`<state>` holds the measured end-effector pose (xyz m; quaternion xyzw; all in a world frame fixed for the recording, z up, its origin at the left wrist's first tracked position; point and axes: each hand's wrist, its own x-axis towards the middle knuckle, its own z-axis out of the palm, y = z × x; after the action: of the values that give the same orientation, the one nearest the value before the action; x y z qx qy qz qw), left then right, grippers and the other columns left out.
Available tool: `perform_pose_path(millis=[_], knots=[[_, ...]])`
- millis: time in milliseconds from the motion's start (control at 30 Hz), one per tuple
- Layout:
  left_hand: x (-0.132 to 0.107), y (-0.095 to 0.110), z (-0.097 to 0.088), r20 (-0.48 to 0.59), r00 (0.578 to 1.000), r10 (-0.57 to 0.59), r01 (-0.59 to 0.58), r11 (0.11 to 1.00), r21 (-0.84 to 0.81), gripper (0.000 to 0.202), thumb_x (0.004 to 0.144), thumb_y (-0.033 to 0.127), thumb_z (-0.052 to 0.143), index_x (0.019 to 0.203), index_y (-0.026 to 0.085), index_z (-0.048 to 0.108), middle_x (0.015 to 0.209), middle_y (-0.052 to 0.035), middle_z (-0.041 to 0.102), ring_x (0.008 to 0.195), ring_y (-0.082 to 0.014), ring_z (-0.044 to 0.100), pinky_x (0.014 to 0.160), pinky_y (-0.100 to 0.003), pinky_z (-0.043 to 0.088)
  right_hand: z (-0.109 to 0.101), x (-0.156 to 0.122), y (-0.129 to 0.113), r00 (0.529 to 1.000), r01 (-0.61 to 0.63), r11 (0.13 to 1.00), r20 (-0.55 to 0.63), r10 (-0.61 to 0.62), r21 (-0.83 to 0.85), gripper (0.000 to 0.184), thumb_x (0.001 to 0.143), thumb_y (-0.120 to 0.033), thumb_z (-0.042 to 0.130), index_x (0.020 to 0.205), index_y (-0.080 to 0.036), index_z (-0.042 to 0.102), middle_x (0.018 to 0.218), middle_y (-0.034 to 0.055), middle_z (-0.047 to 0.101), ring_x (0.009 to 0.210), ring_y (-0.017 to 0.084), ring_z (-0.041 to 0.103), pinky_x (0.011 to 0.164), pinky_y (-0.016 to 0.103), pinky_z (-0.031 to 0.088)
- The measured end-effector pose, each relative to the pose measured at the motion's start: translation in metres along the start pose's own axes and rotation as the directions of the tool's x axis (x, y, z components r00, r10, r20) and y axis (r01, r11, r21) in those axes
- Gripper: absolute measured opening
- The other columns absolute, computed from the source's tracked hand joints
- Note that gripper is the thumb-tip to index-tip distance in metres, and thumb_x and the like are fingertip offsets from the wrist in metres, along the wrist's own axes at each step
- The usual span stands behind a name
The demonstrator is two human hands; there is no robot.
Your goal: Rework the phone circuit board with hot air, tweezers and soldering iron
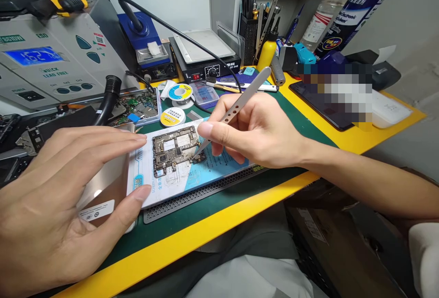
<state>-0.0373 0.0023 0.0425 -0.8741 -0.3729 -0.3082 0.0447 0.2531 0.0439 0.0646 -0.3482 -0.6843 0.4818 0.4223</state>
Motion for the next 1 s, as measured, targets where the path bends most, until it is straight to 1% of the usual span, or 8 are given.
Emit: perform_pose_path(millis=[267, 400, 500, 633, 733, 833, 900, 1000], knots=[[-0.0019, -0.0012, 0.0012, 0.014, 1.0, -0.013, 0.013, 1.0, 0.006, 0.049, 0.089, 0.038, 0.069, 0.136, 0.027, 0.062, 0.126, -0.013, 0.073, 0.118, -0.0409, 0.069, 0.096, -0.065, 0.056, 0.0002, -0.0003, -0.0004, 1.0, -0.02, 0.999, 0.008, 0.02, 0.033, 0.031, 0.085, -0.031, 0.099, 0.071, -0.016, 0.076, 0.056, -0.0033, 0.072, 0.034, 0.006, 0.055, 0.029, 0.016, 0.041], [0.0005, -0.0015, -0.0003, -0.005, 1.0, 0.013, -0.013, 1.0, -0.008, 0.052, 0.085, 0.037, 0.074, 0.134, 0.023, 0.065, 0.124, -0.0142, 0.076, 0.113, -0.0415, 0.071, 0.091, -0.066, 0.058, 0.0005, 0.0008, -0.0001, 0.999, -0.038, 0.998, 0.008, 0.038, 0.056, 0.03, 0.085, -0.029, 0.099, 0.07, -0.017, 0.076, 0.056, -0.0034, 0.072, 0.034, 0.006, 0.055, 0.029, 0.015, 0.04], [0.0011, -0.002, -0.0007, -0.01, 1.0, 0.025, -0.026, 1.0, -0.013, 0.053, 0.084, 0.037, 0.075, 0.133, 0.021, 0.066, 0.124, -0.0148, 0.077, 0.113, -0.0415, 0.071, 0.091, -0.068, 0.059, 0.0014, 0.0017, -0.001, 0.999, -0.05, 0.996, 0.007, 0.049, 0.076, 0.029, 0.084, -0.028, 0.1, 0.071, -0.017, 0.076, 0.053, -0.0049, 0.07, 0.034, 0.006, 0.054, 0.029, 0.016, 0.04], [-0.0011, -0.0021, -0.0008, -0.008, 1.0, 0.019, -0.019, 1.0, -0.012, 0.052, 0.085, 0.038, 0.074, 0.134, 0.022, 0.066, 0.124, -0.0143, 0.076, 0.113, -0.0411, 0.071, 0.091, -0.068, 0.059, 0.0018, 0.0006, -0.0023, 0.999, -0.047, 0.997, 0.007, 0.047, 0.066, 0.03, 0.084, -0.032, 0.1, 0.071, -0.017, 0.076, 0.053, -0.005, 0.069, 0.033, 0.006, 0.054, 0.028, 0.016, 0.039], [-0.0021, -0.0019, -0.0009, -0.01, 1.0, 0.018, -0.018, 1.0, -0.014, 0.053, 0.084, 0.036, 0.075, 0.134, 0.02, 0.066, 0.124, -0.0151, 0.076, 0.113, -0.0407, 0.07, 0.093, -0.067, 0.059, 0.001, -0.0006, -0.0016, 1.0, -0.026, 0.999, 0.004, 0.026, 0.037, 0.034, 0.086, -0.035, 0.098, 0.068, -0.018, 0.076, 0.056, -0.0026, 0.072, 0.034, 0.007, 0.055, 0.029, 0.017, 0.04], [-0.0019, -0.0025, -0.0009, -0.006, 1.0, 0.016, -0.016, 1.0, -0.018, 0.051, 0.086, 0.039, 0.073, 0.134, 0.022, 0.066, 0.123, -0.0152, 0.076, 0.114, -0.0407, 0.07, 0.094, -0.065, 0.058, 0.0004, 0.0001, -0.0005, 1.0, -0.009, 1.0, 0.002, 0.009, 0.024, 0.035, 0.086, -0.037, 0.098, 0.067, -0.018, 0.075, 0.058, -0.0009, 0.073, 0.034, 0.007, 0.056, 0.029, 0.018, 0.041], [-0.0013, -0.0024, -0.0014, -0.003, 1.0, 0.023, -0.023, 0.999, -0.023, 0.051, 0.087, 0.039, 0.074, 0.135, 0.022, 0.065, 0.125, -0.0158, 0.076, 0.116, -0.0404, 0.07, 0.097, -0.064, 0.058, -0.0001, 0.001, -0.0006, 1.0, -0.03, 0.999, 0.008, 0.029, 0.043, 0.034, 0.086, -0.038, 0.098, 0.07, -0.018, 0.075, 0.057, -0.0015, 0.072, 0.034, 0.007, 0.055, 0.029, 0.018, 0.041], [-0.0001, 0.001, -0.0044, -0.025, 0.999, 0.035, -0.036, 0.999, -0.031, 0.051, 0.087, 0.031, 0.076, 0.136, 0.022, 0.064, 0.126, -0.0162, 0.077, 0.118, -0.0385, 0.071, 0.102, -0.061, 0.058, -0.0022, 0.0002, -0.0007, 0.996, -0.089, 0.993, 0.022, 0.088, 0.076, 0.034, 0.087, -0.041, 0.096, 0.073, -0.019, 0.073, 0.051, -0.0033, 0.068, 0.033, 0.008, 0.053, 0.03, 0.018, 0.039]])
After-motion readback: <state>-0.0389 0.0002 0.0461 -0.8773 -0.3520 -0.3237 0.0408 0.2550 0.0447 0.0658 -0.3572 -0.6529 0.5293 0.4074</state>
